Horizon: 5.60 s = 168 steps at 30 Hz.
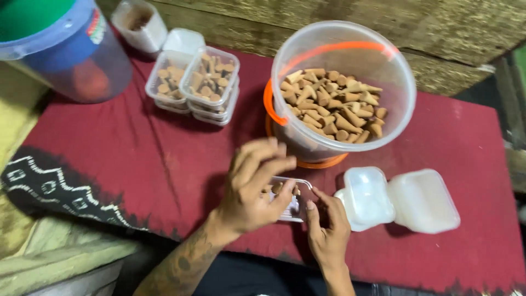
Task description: Picking up incense cones from a large bucket and arranging them into small plastic containers.
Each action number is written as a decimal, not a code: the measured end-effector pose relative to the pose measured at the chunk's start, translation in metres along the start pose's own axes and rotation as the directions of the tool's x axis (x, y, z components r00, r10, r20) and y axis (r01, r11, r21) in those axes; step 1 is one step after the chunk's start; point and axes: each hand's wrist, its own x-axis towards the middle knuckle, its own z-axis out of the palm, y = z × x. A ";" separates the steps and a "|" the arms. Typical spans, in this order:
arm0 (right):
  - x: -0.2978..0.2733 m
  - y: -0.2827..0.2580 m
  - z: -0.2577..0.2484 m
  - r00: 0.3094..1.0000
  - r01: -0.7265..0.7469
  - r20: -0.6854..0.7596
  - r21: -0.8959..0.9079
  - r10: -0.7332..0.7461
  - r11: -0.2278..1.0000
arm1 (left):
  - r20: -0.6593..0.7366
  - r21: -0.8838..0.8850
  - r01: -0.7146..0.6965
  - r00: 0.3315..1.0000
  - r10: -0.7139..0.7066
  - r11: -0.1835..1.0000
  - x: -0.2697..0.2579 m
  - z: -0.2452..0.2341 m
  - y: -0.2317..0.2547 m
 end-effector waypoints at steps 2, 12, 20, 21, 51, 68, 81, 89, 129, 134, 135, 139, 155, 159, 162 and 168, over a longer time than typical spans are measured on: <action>0.001 0.002 0.001 1.000 -0.023 0.012 0.030 0.022 0.999 | 0.104 0.064 0.083 0.991 -0.090 0.994 -0.017 0.001 0.000; 0.001 0.009 0.000 0.991 -0.128 0.047 0.082 0.125 0.988 | 0.348 0.174 0.135 0.918 -0.189 0.976 -0.055 0.018 -0.015; 0.005 0.004 -0.003 0.987 -0.151 0.069 0.105 0.144 0.983 | 0.399 0.272 0.176 0.874 -0.277 0.946 -0.056 0.020 -0.012; 0.006 0.003 -0.003 0.988 -0.141 0.081 0.117 0.132 0.983 | 0.386 0.289 0.197 0.871 -0.303 0.937 -0.057 0.019 -0.012; 0.034 -0.022 -0.002 0.954 0.131 0.290 -0.192 -0.071 0.973 | 0.154 0.133 0.417 0.888 -0.434 0.899 -0.070 -0.007 -0.005; 0.011 -0.001 0.002 0.998 -0.059 0.028 -0.005 0.059 0.998 | 0.117 0.076 0.451 0.882 -0.457 0.889 -0.069 -0.009 -0.004; 0.006 0.008 0.008 0.982 -0.174 -0.038 0.185 0.184 0.967 | 0.004 0.188 -0.033 0.999 0.033 0.982 0.020 0.023 -0.009; -0.001 0.021 0.009 0.985 -0.159 -0.034 0.176 0.167 0.972 | -0.013 0.223 -0.070 0.997 0.075 0.972 0.016 0.033 -0.012; 0.157 -0.089 -0.084 0.800 0.598 0.546 -0.697 -0.249 0.395 | -0.238 0.185 -0.201 0.940 0.243 0.962 -0.040 0.036 -0.007; 0.163 -0.105 -0.081 0.782 0.618 0.580 -0.676 -0.228 0.403 | -0.240 0.190 -0.192 0.942 0.235 0.963 -0.037 0.033 -0.006; 0.163 -0.110 -0.081 0.782 0.615 0.581 -0.659 -0.226 0.433 | -0.208 0.190 -0.196 0.949 0.235 0.962 -0.037 0.030 -0.006; 0.161 -0.099 -0.081 0.795 0.604 0.560 -0.693 -0.235 0.392 | -0.212 0.165 -0.198 0.950 0.231 0.966 -0.037 0.031 -0.005; 0.015 -0.051 -0.071 0.821 0.376 -0.406 -0.147 -0.402 0.915 | -0.104 0.086 -0.155 0.981 0.163 0.984 -0.045 0.037 -0.020; -0.007 -0.030 -0.021 0.913 0.164 -0.368 -0.059 -0.175 0.985 | -0.062 0.098 -0.159 0.984 0.165 0.982 -0.029 0.034 -0.023; 0.001 -0.018 -0.009 0.983 0.096 -0.154 -0.045 -0.102 0.994 | -0.049 0.093 -0.149 0.987 0.154 0.984 -0.020 0.033 -0.023; 0.008 -0.007 0.008 0.997 0.009 0.079 -0.106 0.000 0.994 | -0.065 0.092 -0.112 0.991 0.119 0.989 -0.019 0.039 -0.023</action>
